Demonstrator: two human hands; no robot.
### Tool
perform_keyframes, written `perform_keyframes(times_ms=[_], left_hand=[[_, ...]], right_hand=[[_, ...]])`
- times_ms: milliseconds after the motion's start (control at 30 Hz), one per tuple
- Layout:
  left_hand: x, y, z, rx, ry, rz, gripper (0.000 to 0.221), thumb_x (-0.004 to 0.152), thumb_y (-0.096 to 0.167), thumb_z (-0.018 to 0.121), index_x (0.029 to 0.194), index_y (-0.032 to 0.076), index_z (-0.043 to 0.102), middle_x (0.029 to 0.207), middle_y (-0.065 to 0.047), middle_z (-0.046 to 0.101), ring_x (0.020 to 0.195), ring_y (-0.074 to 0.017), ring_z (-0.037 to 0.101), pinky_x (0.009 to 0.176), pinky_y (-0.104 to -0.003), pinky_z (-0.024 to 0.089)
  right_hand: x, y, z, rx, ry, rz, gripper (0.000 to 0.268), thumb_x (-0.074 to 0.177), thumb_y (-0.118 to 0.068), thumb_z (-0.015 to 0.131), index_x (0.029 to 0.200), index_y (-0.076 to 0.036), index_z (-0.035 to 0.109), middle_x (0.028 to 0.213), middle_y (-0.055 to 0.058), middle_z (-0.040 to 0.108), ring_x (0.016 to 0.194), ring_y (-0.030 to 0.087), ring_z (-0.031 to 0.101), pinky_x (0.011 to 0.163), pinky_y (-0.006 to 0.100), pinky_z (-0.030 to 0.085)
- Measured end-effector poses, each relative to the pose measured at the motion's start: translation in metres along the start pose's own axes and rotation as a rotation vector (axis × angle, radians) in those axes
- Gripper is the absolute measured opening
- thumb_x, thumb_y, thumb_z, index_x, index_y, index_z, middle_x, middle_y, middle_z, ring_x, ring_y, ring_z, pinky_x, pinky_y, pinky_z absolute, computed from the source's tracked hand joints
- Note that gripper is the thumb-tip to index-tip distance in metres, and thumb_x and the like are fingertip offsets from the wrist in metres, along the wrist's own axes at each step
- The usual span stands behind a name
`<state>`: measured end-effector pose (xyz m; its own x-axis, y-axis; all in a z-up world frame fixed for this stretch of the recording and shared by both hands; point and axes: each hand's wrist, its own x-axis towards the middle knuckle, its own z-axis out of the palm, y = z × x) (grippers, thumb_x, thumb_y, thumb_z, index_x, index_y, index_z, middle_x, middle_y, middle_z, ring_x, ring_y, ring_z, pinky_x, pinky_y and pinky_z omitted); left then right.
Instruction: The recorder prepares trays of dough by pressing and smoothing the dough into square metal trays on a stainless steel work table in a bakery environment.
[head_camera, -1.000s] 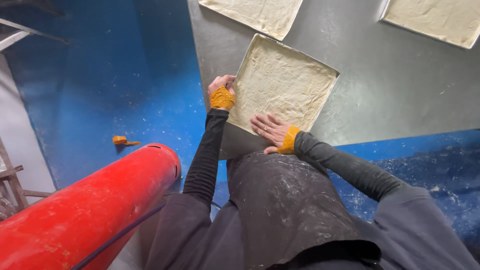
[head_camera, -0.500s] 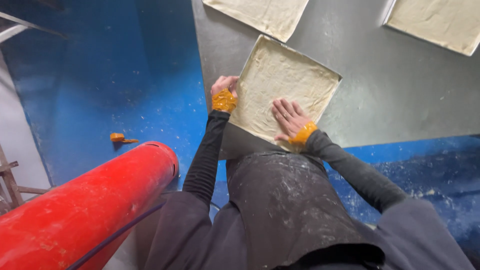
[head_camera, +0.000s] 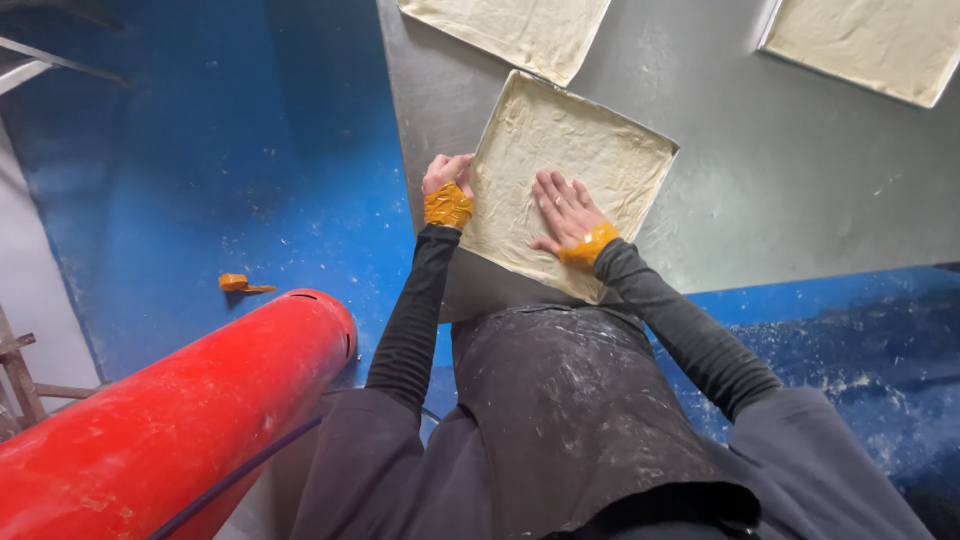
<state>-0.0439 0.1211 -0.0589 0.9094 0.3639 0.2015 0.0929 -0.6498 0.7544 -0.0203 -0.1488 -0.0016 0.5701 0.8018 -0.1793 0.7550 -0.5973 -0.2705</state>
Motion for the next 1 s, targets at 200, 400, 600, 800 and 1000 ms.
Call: perform_keyframes(times_ms=[200,400,600,800,1000], left_hand=[[-0.005,-0.008,0.014,0.026,0.026,-0.003,0.031,0.081,0.0,0.067,0.106,0.015,0.078,0.085,-0.011,0.062,0.086,-0.0332,0.064,0.075,-0.044,0.051],[-0.002,-0.005,0.009,0.011,0.051,-0.002,0.034,0.082,-0.001,0.066,0.109,0.016,0.078,0.089,-0.01,0.064,0.088,-0.0317,0.063,0.078,-0.042,0.052],[0.003,-0.011,0.013,0.027,0.057,0.023,0.035,0.079,-0.001,0.066,0.108,0.016,0.077,0.089,-0.009,0.065,0.088,-0.0313,0.064,0.077,-0.042,0.053],[-0.004,-0.012,0.016,0.049,0.037,0.035,0.036,0.08,-0.001,0.067,0.109,0.016,0.078,0.089,-0.009,0.066,0.089,-0.0315,0.064,0.078,-0.042,0.052],[-0.002,-0.014,0.017,0.02,0.037,0.04,0.037,0.078,-0.001,0.066,0.109,0.016,0.077,0.087,-0.01,0.065,0.087,-0.032,0.065,0.076,-0.042,0.053]], right_hand=[[0.016,0.025,0.005,0.034,0.007,0.101,0.107,0.092,-0.067,0.053,0.163,-0.001,0.007,0.172,0.018,0.002,0.159,0.034,0.001,0.127,0.052,0.007],[-0.021,0.018,-0.022,0.17,0.248,0.293,0.102,0.102,-0.061,0.051,0.167,0.001,0.003,0.176,0.02,-0.003,0.164,0.035,-0.004,0.132,0.052,0.005],[-0.017,0.02,0.005,0.104,-0.004,0.306,0.106,0.095,-0.065,0.053,0.165,-0.002,0.006,0.173,0.016,0.001,0.161,0.032,-0.001,0.129,0.051,0.005],[0.005,0.035,0.01,0.092,0.037,0.297,0.107,0.096,-0.068,0.054,0.167,-0.002,0.007,0.175,0.016,0.001,0.163,0.032,-0.001,0.129,0.054,0.005],[0.033,0.04,0.007,0.047,0.019,0.31,0.11,0.094,-0.069,0.054,0.165,-0.001,0.005,0.174,0.017,0.0,0.16,0.032,-0.003,0.127,0.054,0.003]])
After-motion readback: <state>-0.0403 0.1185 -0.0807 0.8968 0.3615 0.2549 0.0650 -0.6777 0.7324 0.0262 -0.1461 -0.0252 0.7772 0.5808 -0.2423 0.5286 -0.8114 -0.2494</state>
